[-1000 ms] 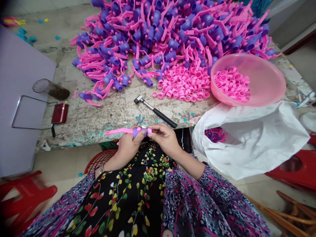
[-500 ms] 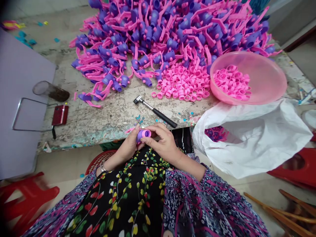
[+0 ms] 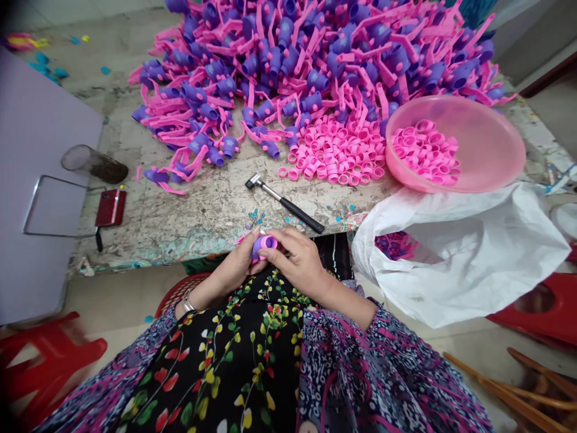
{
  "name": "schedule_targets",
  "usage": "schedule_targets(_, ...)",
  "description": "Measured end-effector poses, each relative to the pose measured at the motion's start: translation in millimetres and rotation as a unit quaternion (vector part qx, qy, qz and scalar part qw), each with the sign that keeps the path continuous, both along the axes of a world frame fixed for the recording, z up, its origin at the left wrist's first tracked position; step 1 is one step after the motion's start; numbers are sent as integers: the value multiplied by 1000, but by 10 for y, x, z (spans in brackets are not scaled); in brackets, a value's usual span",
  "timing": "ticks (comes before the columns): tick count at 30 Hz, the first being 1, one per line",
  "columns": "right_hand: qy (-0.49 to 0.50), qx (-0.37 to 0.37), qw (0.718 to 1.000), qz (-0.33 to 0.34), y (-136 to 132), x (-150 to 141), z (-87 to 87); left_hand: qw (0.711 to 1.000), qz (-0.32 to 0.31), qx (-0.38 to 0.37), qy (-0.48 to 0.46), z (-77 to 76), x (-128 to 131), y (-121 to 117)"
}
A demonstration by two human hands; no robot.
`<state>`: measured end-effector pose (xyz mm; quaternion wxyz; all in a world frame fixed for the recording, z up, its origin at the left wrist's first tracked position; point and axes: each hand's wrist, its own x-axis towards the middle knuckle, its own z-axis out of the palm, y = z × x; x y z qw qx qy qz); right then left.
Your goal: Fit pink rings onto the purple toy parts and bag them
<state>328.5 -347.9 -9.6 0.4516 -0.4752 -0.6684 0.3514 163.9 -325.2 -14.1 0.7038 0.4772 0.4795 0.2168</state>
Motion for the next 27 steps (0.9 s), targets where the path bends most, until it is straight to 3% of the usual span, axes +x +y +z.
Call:
schedule_targets(13, -39, -53, 997, 43, 3, 47, -15, 999, -37, 1, 25, 72, -28, 6)
schedule_targets(27, -78, -45, 993, 82, 2, 70, -44, 995, -11, -19, 100, -25, -56, -20)
